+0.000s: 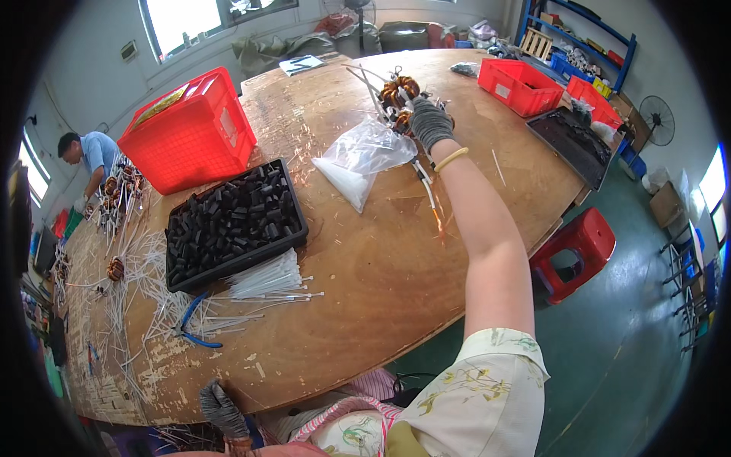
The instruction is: Assembling and securing components on copper wire transformer coils using zip ties and rubber sleeves.
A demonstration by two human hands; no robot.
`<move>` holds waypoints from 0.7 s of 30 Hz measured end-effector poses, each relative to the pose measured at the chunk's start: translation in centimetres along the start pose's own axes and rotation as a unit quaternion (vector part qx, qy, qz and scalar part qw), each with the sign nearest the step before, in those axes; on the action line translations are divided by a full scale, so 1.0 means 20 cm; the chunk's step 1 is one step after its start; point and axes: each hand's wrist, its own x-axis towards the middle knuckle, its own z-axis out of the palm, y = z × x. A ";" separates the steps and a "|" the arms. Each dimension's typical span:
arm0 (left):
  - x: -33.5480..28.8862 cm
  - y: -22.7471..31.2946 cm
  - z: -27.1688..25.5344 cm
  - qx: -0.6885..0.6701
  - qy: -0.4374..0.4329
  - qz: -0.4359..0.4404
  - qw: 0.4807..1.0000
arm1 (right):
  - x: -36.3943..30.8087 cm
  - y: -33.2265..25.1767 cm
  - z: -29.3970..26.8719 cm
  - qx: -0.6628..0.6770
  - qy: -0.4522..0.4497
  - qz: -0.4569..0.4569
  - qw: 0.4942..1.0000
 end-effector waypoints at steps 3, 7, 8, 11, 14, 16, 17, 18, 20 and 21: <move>-0.02 0.06 0.10 -0.011 -0.022 -0.016 1.000 | 0.16 0.10 0.20 -0.027 -0.014 -0.034 0.999; 0.02 0.06 0.02 0.043 -0.009 0.000 0.999 | 0.01 -0.03 0.61 -0.228 0.100 -0.187 0.950; 0.01 0.07 0.02 0.039 -0.009 0.005 0.999 | -0.06 -0.07 0.59 -0.256 0.168 -0.190 0.933; 0.00 0.08 0.03 0.023 0.002 -0.011 1.000 | -0.28 -0.25 0.41 -0.128 0.042 -0.162 0.978; 0.00 0.03 0.04 0.048 -0.007 0.011 0.999 | -0.35 -0.12 0.54 -0.185 0.023 -0.296 0.937; 0.00 0.05 0.04 0.035 -0.007 -0.003 0.999 | -0.35 -0.07 0.57 -0.203 0.084 -0.305 0.927; 0.00 0.06 0.04 0.022 -0.005 -0.016 1.000 | -0.35 -0.05 0.59 -0.219 0.145 -0.314 0.912; 0.00 0.06 0.04 0.021 -0.005 -0.016 1.000 | -0.30 -0.02 0.61 -0.232 0.153 -0.287 0.917; 0.00 0.05 0.04 0.030 0.004 0.010 0.999 | -0.24 -0.07 0.57 -0.213 0.102 -0.235 0.943; 0.00 0.05 0.04 0.030 0.006 0.011 0.999 | -0.24 -0.08 0.54 -0.196 0.048 -0.178 0.963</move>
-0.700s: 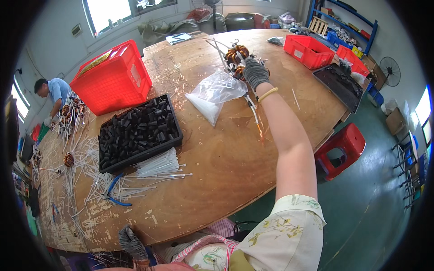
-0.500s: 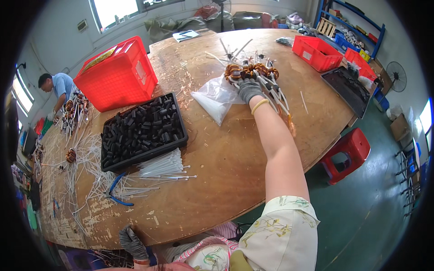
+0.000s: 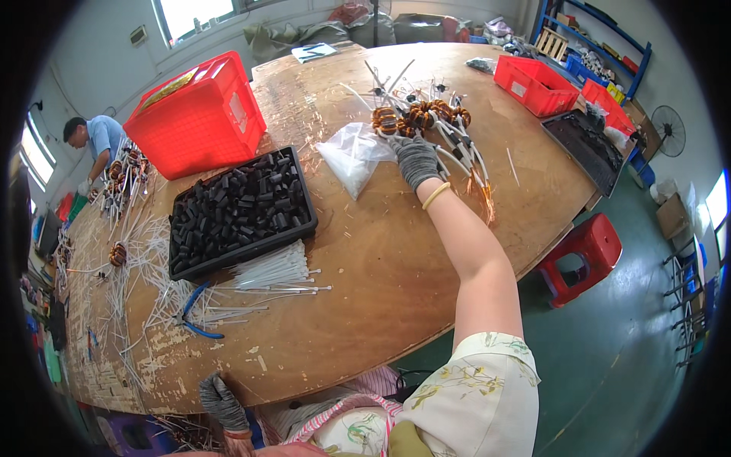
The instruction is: Assembling and securing components on copper wire transformer coils using zip ties and rubber sleeves.
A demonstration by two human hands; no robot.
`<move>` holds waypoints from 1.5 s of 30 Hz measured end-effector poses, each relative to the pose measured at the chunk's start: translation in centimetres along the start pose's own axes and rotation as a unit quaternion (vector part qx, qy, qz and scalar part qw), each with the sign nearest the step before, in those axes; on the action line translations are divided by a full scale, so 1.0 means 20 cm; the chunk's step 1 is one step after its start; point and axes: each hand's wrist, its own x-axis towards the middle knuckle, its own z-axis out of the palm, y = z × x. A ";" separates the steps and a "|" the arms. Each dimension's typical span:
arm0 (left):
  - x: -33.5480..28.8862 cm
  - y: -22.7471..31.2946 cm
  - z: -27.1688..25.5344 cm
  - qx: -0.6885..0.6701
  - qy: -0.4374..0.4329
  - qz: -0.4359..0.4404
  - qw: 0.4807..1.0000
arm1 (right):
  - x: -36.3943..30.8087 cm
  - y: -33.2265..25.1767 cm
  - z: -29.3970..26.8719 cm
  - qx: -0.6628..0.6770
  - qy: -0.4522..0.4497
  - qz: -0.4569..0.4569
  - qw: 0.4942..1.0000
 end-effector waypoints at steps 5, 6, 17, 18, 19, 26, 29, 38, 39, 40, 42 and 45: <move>0.00 -0.03 0.01 0.010 -0.021 0.008 1.000 | 0.04 -0.03 -0.15 -0.023 0.214 -0.053 0.975; 0.00 -0.03 0.01 0.010 -0.018 0.008 1.000 | 0.07 -0.06 -0.18 -0.023 0.216 -0.054 0.975; 0.00 -0.04 0.01 -0.015 -0.005 0.007 1.000 | 0.31 -0.24 -0.42 0.360 0.206 0.178 0.892; 0.00 -0.04 0.00 -0.014 -0.006 0.006 1.000 | 0.34 -0.24 -0.45 0.361 0.205 0.177 0.893; 0.00 -0.04 0.00 -0.007 -0.008 0.007 1.000 | 0.36 -0.24 -0.47 0.334 0.310 0.125 0.881; 0.00 -0.04 0.01 -0.027 -0.006 -0.003 1.000 | 0.43 -0.28 -0.50 0.346 0.288 0.008 0.893; 0.00 -0.03 0.00 -0.006 -0.001 0.011 1.000 | 0.42 -0.36 -0.41 0.390 0.273 0.038 0.879; 0.00 -0.02 0.00 -0.014 -0.008 -0.007 1.000 | 0.53 -0.35 -0.66 0.476 0.409 0.162 0.762; 0.00 -0.02 0.00 -0.013 -0.008 -0.010 1.000 | 0.53 -0.32 -0.66 0.450 0.430 0.157 0.767; 0.00 -0.01 -0.01 -0.007 -0.008 -0.017 1.000 | 0.53 -0.29 -0.65 0.424 0.450 0.151 0.771; 0.01 0.00 0.00 -0.003 -0.010 -0.026 1.000 | 0.53 -0.20 -0.63 0.414 0.450 0.187 0.769; 0.01 0.01 0.00 -0.004 -0.014 -0.016 1.000 | 0.60 0.12 -0.56 0.264 0.489 0.210 0.804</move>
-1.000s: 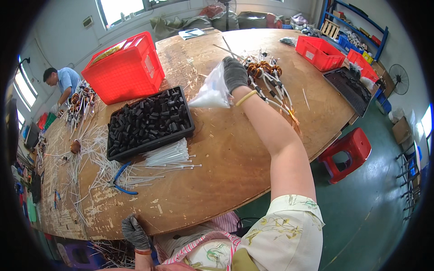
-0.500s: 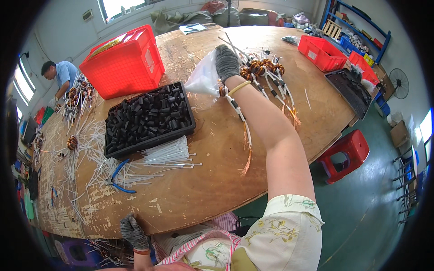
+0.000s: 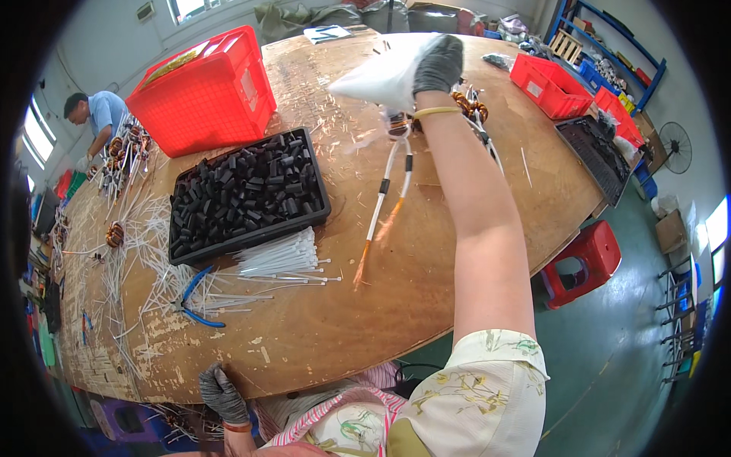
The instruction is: Assembling and securing components on copper wire transformer coils using zip ties and rubber sleeves.
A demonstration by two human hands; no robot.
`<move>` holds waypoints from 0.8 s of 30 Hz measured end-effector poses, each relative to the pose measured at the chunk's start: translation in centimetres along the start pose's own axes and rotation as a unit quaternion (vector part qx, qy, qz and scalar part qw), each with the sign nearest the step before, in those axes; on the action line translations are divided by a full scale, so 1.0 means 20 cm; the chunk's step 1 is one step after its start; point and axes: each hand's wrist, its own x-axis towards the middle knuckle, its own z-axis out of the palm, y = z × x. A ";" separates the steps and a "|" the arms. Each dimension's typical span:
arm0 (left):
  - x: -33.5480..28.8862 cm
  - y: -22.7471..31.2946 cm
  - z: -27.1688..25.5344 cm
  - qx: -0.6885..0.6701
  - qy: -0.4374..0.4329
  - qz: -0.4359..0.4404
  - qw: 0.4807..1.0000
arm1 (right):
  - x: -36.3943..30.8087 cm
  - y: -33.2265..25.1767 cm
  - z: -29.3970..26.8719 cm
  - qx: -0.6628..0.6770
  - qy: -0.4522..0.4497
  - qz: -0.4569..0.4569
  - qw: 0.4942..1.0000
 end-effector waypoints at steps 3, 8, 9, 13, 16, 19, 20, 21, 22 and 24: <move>-0.01 -0.04 -0.01 0.010 -0.006 0.020 1.000 | 0.12 0.11 -0.04 -0.082 -0.024 0.047 0.995; -0.01 -0.04 -0.02 0.013 -0.008 0.006 1.000 | -0.12 0.01 -0.03 0.016 -0.207 0.041 0.977; -0.01 -0.04 -0.02 0.012 -0.009 0.007 1.000 | -0.20 0.02 -0.03 0.063 -0.117 -0.018 0.991; 0.00 -0.01 -0.02 0.015 -0.014 0.005 1.000 | -0.25 -0.02 -0.13 0.023 -0.250 0.017 0.968; 0.00 0.00 -0.01 0.003 -0.016 -0.002 1.000 | -0.26 0.19 -0.14 0.058 -0.219 -0.085 0.970; 0.00 -0.01 0.00 -0.004 -0.019 0.004 1.000 | -0.35 0.44 -0.23 0.116 -0.185 -0.145 0.965; 0.00 -0.01 0.00 -0.005 -0.020 0.009 1.000 | -0.41 0.61 -0.25 -0.074 -0.209 -0.283 0.933; -0.01 -0.05 -0.06 0.024 0.005 -0.007 1.000 | -0.61 0.12 -0.45 0.124 -0.345 -0.095 0.926; -0.01 -0.04 -0.02 0.012 -0.010 0.005 1.000 | -0.75 0.37 -0.49 0.332 -0.361 0.048 0.870; 0.01 0.00 0.05 -0.012 -0.036 0.024 0.999 | -1.09 0.83 -0.50 0.281 -0.383 0.147 0.868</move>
